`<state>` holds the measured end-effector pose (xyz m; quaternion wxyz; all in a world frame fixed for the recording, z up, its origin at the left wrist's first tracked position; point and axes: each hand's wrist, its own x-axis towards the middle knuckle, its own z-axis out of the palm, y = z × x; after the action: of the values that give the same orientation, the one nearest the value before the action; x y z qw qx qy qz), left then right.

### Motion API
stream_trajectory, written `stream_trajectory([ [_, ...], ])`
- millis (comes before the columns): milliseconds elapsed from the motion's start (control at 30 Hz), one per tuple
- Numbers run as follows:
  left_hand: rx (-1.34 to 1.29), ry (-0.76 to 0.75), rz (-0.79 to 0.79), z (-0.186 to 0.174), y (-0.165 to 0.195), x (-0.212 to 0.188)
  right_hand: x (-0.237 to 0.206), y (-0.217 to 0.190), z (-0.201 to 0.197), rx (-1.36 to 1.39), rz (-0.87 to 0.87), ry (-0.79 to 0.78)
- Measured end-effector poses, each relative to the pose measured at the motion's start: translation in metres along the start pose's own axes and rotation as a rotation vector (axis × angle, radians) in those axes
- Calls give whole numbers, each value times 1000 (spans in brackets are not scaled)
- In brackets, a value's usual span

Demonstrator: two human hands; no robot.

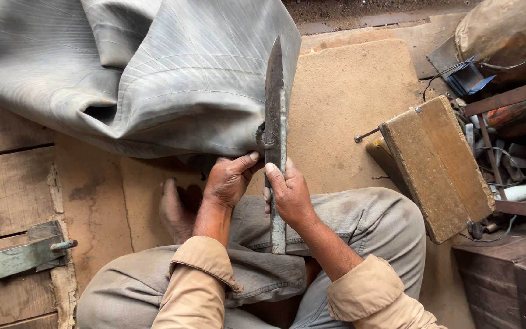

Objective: The person scrapes the rubber surface around a valve on a tire inner tube using a knife and then further roughens the area with a metal file while sitting on the floor.

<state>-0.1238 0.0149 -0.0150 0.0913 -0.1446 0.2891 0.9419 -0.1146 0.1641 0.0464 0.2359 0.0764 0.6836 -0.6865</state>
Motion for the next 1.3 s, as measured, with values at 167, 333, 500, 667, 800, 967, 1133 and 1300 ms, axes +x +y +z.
stream_trajectory([
  [167,-12,-17,-1,0,-3,3,-4,3,-1,-35,-26,11],
  [333,-36,-41,24,3,-4,6,-11,9,0,-37,-30,8],
  [500,-36,-90,58,6,-2,9,-26,25,-4,-51,-23,5],
  [667,-51,-108,69,9,-1,10,-50,39,-10,-64,16,-35],
  [800,-33,-97,44,9,-1,11,-65,41,-15,-85,30,-54],
  [967,-18,-91,28,7,0,16,-57,32,-21,-76,46,-64],
  [1133,-16,-107,38,6,-2,20,-50,18,-20,-107,77,-53],
  [1300,9,-89,31,7,-3,21,-35,4,-15,-52,83,-31],
])
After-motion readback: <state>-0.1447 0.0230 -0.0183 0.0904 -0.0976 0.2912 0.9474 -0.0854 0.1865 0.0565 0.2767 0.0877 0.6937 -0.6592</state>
